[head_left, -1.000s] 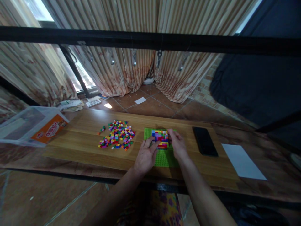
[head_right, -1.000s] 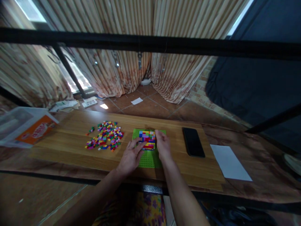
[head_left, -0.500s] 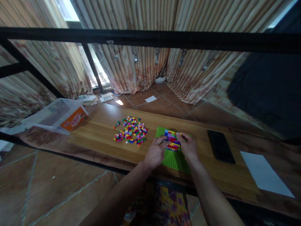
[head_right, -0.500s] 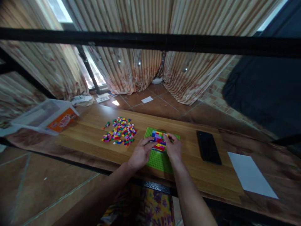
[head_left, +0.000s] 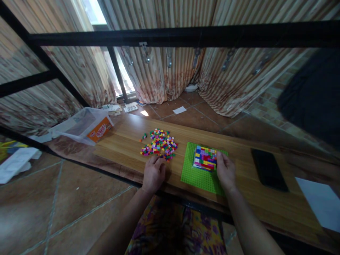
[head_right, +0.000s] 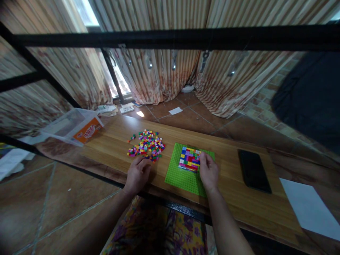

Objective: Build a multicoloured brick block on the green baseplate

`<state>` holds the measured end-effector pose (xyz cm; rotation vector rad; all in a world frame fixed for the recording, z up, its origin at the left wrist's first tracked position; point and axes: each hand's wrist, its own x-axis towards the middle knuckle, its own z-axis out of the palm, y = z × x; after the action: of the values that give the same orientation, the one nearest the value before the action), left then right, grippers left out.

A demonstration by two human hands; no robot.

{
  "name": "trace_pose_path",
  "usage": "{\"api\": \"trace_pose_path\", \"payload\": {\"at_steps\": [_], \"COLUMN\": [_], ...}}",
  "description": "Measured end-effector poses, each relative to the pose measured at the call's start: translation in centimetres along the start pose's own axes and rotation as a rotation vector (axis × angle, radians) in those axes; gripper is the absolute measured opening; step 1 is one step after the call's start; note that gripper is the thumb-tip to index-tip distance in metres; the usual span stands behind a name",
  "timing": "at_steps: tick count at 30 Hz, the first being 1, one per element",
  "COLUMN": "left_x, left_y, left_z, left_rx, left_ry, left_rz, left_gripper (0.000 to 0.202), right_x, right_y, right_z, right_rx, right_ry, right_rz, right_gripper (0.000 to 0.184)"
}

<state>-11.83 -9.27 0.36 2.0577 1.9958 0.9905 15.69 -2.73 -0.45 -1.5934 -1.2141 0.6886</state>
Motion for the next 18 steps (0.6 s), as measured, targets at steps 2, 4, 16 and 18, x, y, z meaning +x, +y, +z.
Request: {"api": "trace_pose_path", "payload": {"at_steps": [2, 4, 16, 18], "left_x": [0.3, 0.7, 1.2, 0.7], "left_y": [0.1, 0.4, 0.4, 1.3], "left_z": [0.4, 0.7, 0.5, 0.6], "left_rx": [0.033, 0.069, -0.253, -0.461], "left_ry": [-0.007, -0.017, -0.063, -0.082], "left_rz": [0.005, -0.002, -0.122, -0.223], "left_gripper": [0.017, 0.020, 0.021, 0.023], "right_x": [0.0, -0.1, -0.3, -0.3], "right_y": [0.1, 0.1, 0.3, 0.5], "right_z": [0.1, 0.1, 0.2, 0.3], "right_rx": [-0.008, -0.004, 0.045, 0.084], "right_ry": [0.011, 0.023, 0.060, 0.085], "right_rz": [-0.009, -0.022, -0.026, -0.018], "right_gripper": [0.055, 0.055, 0.051, 0.050]}}
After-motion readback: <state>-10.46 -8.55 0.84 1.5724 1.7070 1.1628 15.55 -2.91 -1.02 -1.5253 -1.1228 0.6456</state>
